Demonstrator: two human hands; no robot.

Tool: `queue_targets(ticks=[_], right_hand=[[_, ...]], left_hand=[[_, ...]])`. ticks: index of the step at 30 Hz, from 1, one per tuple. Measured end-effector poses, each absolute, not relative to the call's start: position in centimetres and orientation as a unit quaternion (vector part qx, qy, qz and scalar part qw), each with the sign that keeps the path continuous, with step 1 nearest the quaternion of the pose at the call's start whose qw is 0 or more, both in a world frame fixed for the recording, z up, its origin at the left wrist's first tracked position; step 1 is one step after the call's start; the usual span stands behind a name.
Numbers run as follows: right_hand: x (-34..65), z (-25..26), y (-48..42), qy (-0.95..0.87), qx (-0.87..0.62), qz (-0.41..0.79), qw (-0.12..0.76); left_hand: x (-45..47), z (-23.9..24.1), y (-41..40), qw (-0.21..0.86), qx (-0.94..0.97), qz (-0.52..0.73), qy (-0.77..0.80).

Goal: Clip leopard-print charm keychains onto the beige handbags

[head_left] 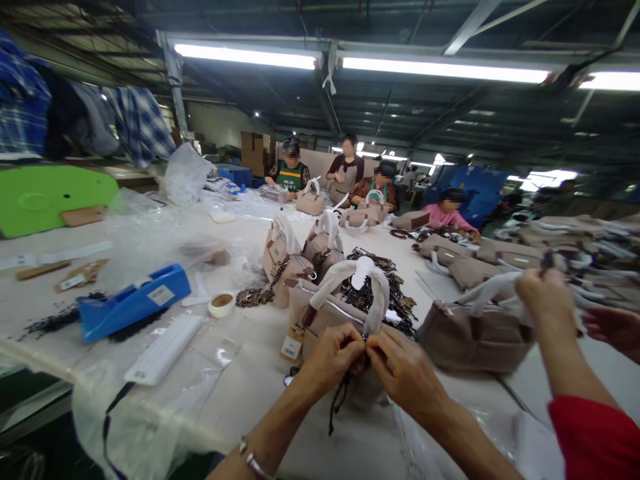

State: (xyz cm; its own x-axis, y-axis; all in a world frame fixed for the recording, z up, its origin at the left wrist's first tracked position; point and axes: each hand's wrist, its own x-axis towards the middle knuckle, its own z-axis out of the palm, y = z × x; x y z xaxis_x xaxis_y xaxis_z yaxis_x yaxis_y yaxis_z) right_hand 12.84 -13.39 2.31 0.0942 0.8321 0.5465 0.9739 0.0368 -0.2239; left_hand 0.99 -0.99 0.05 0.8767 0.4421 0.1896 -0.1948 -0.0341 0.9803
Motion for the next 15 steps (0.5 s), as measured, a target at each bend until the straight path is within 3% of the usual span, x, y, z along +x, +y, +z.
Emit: queue_targets(ticks=[3,11,15], right_hand=[[13.0,2.3,-13.3,-0.662,-0.683,-0.128,0.28],[14.6,1.8,-15.1,-0.569,-0.709,-0.156,0.386],[17.8,-0.4,-16.0,-0.464,-0.789,-0.154,0.373]], left_hand=[[1.4,-0.1,-1.2,0.703,0.667,0.227,0.096],[0.2,-0.9,-1.1,0.696,0.653,0.273,0.122],[-1.0,-2.0,0.2,0.7,0.633,0.295,0.152]])
